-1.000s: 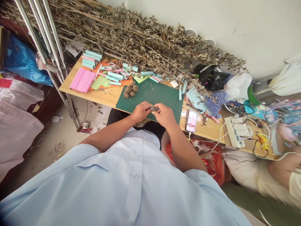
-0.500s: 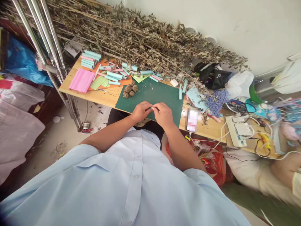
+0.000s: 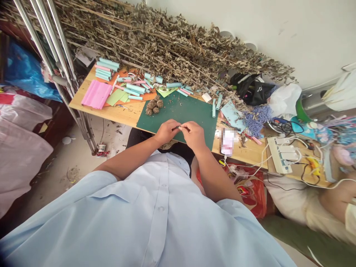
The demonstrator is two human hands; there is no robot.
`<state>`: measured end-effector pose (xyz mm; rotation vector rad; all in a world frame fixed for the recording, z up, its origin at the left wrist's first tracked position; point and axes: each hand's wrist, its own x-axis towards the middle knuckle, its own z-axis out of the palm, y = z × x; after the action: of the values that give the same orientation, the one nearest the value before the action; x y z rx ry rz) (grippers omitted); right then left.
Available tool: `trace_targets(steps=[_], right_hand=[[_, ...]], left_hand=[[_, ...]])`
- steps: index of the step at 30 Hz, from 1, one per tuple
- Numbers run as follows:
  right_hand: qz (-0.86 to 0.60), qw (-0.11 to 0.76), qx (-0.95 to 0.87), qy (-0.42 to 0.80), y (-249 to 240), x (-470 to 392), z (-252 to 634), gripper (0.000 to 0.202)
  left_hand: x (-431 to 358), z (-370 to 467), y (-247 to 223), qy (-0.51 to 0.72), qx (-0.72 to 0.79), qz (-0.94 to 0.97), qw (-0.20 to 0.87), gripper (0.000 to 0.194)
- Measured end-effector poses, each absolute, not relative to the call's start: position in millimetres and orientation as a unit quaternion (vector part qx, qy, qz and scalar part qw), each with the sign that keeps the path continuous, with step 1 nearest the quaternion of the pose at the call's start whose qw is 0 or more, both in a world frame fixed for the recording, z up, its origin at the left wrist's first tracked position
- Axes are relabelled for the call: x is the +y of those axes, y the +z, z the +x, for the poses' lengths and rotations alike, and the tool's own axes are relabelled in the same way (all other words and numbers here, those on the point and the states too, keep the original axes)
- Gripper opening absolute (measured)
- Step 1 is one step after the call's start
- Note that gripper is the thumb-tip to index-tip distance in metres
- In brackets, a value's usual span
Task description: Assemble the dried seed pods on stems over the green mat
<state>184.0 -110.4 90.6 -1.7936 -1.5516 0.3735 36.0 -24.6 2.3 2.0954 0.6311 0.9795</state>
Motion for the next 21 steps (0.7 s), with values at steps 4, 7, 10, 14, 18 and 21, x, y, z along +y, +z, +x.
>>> trace_targets(steps=[4,7,10,14,18,21], right_hand=[[-0.67,0.358,-0.642,0.107,89.3,-114.8,184.2,0.016],[-0.674,0.345,-0.646,0.093,86.9,-117.1,183.6,0.017],[-0.682,0.314,-0.655,0.086,86.6,-118.2,182.1,0.018],[-0.699,0.255,-0.665,0.065,90.0,-118.8,178.4,0.021],[-0.702,0.247,-0.663,0.078,94.5,-119.1,176.2,0.02],[-0.703,0.297,-0.64,0.092,94.5,-117.7,183.8,0.02]], left_hand=[[-24.0,36.5,1.0,0.382,0.242,0.813,0.367,0.016],[-24.0,36.3,1.3,0.385,0.238,0.811,0.372,0.016],[-24.6,35.2,3.3,0.379,0.24,0.811,0.376,0.017],[-25.5,33.7,4.7,0.38,0.246,0.808,0.378,0.017],[-25.5,32.9,3.9,0.398,0.234,0.807,0.369,0.02],[-25.3,33.6,3.4,0.401,0.236,0.806,0.365,0.018]])
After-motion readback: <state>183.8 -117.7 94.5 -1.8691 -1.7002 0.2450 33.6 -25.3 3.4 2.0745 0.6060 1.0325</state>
